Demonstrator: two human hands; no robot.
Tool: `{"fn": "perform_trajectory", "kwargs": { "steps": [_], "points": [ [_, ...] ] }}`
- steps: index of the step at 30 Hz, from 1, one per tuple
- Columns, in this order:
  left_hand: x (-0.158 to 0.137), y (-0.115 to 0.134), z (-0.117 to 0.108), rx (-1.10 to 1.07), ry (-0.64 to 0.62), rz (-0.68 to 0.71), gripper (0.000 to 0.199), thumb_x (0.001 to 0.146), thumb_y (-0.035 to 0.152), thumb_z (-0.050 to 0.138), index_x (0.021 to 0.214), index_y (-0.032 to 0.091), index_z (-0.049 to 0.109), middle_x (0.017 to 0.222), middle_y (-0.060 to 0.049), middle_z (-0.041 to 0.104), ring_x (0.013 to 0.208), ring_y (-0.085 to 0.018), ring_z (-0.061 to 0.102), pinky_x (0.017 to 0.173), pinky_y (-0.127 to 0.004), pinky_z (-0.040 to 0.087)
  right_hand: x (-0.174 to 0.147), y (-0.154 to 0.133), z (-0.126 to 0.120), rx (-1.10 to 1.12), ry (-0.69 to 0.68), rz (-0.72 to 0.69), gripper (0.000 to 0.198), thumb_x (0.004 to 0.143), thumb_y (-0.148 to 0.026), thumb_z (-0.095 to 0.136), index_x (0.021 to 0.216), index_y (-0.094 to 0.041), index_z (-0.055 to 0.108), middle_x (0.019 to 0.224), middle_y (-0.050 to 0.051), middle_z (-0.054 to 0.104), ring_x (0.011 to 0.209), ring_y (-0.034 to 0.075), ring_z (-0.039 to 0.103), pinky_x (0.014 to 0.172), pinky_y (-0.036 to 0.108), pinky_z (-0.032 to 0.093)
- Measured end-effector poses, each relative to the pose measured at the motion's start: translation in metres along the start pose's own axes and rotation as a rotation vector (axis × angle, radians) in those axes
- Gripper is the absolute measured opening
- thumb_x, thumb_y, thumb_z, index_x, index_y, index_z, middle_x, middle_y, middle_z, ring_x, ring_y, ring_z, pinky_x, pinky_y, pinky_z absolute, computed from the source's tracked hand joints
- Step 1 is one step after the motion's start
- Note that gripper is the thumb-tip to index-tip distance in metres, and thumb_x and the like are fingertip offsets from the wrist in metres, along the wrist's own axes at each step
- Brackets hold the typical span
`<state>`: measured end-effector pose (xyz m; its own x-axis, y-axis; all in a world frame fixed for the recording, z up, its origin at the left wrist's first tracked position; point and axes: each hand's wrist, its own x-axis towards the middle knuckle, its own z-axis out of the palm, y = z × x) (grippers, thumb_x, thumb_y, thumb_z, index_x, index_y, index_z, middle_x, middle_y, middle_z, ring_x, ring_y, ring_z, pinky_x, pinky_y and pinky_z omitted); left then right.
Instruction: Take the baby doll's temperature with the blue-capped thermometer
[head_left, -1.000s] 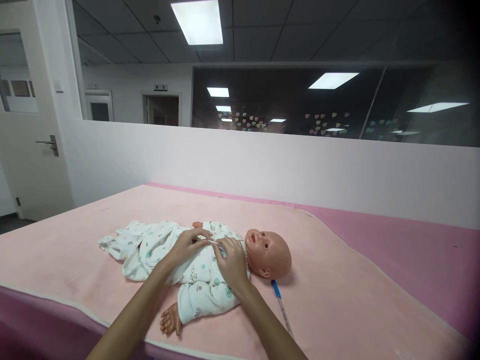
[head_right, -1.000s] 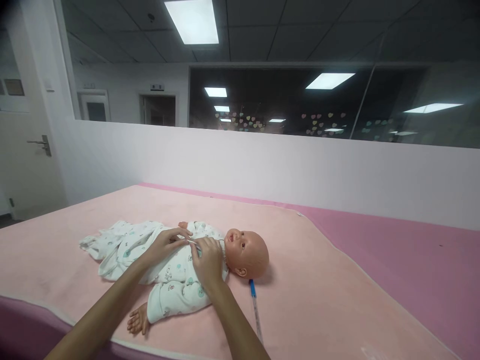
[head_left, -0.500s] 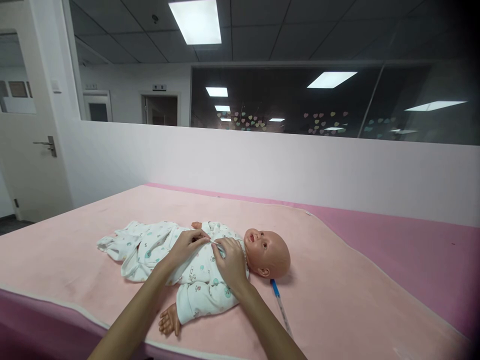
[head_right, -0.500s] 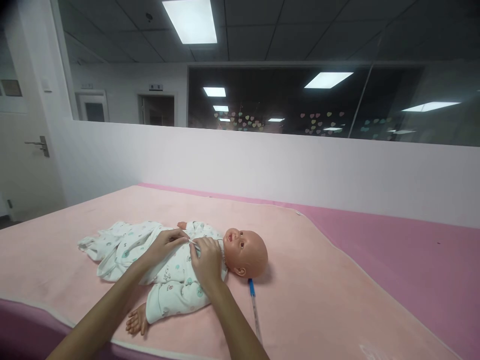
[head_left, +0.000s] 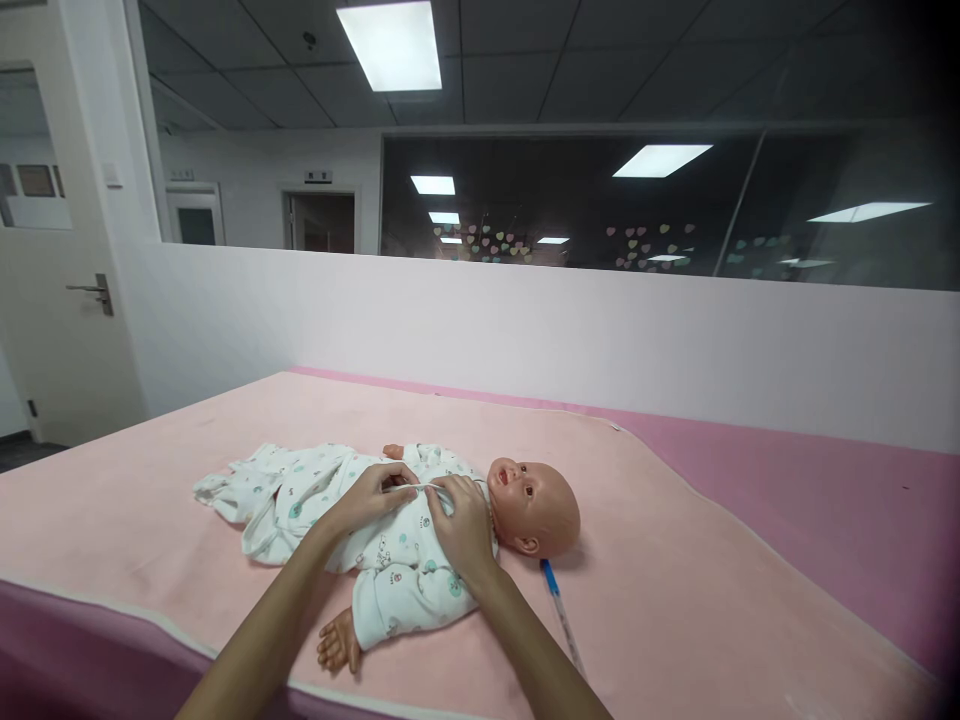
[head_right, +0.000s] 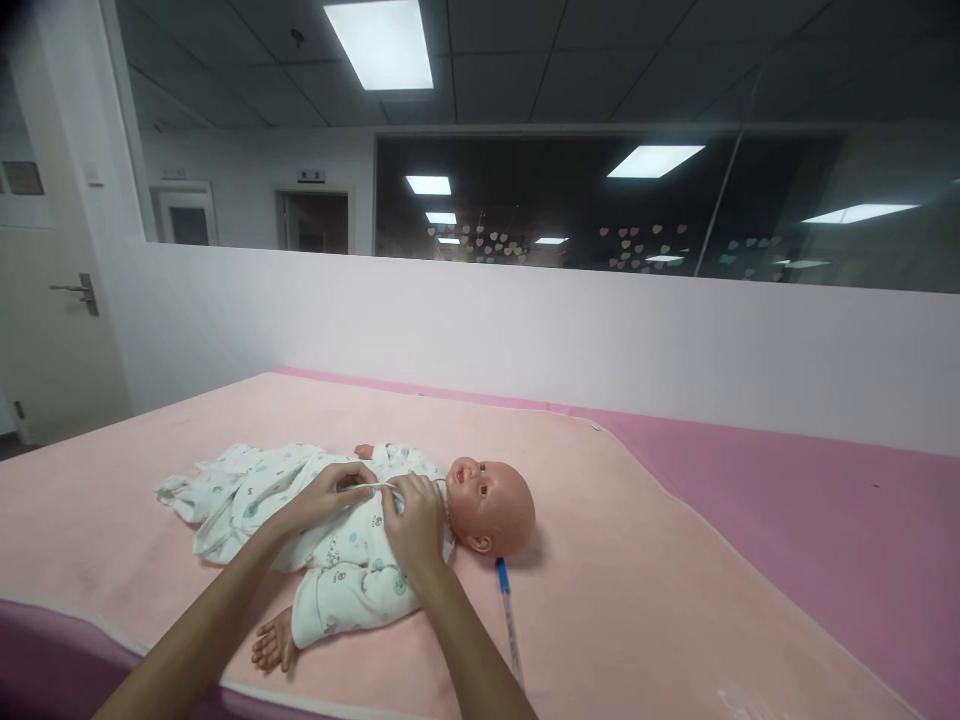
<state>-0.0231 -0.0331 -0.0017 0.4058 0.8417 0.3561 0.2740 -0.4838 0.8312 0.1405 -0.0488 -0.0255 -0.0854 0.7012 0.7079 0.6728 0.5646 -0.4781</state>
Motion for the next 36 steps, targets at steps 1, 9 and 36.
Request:
{"fn": "perform_trajectory", "kwargs": {
  "steps": [1, 9, 36],
  "points": [
    [0.0001, -0.0007, 0.0004, -0.003, 0.003, 0.006, 0.021, 0.075, 0.035, 0.051, 0.079, 0.015, 0.058, 0.074, -0.001, 0.057, 0.071, -0.011, 0.049, 0.065, -0.022, 0.037, -0.0001, 0.0002, 0.0003, 0.000, -0.001, -0.002, 0.014, 0.082, -0.028, 0.046, 0.076, -0.021, 0.056, 0.077, -0.001, 0.059, 0.078, 0.014, 0.049, 0.072, 0.027, 0.031],
    [-0.0002, 0.0014, 0.0041, 0.026, 0.087, 0.008, 0.030, 0.076, 0.044, 0.049, 0.081, 0.016, 0.059, 0.072, -0.002, 0.059, 0.067, -0.011, 0.051, 0.059, -0.022, 0.036, 0.0000, 0.0008, 0.0006, 0.002, -0.005, -0.009, 0.015, 0.082, -0.028, 0.045, 0.077, -0.021, 0.058, 0.077, 0.000, 0.060, 0.079, 0.014, 0.049, 0.073, 0.027, 0.031],
    [0.0005, -0.0027, 0.0007, 0.034, 0.092, 0.033, 0.022, 0.072, 0.032, 0.057, 0.084, 0.017, 0.066, 0.087, -0.005, 0.065, 0.083, -0.015, 0.057, 0.074, -0.025, 0.043, -0.0006, -0.0026, -0.0016, 0.020, 0.046, -0.045, 0.017, 0.083, -0.027, 0.045, 0.076, -0.020, 0.060, 0.076, 0.001, 0.060, 0.078, 0.014, 0.049, 0.071, 0.028, 0.033]
  ]
}}
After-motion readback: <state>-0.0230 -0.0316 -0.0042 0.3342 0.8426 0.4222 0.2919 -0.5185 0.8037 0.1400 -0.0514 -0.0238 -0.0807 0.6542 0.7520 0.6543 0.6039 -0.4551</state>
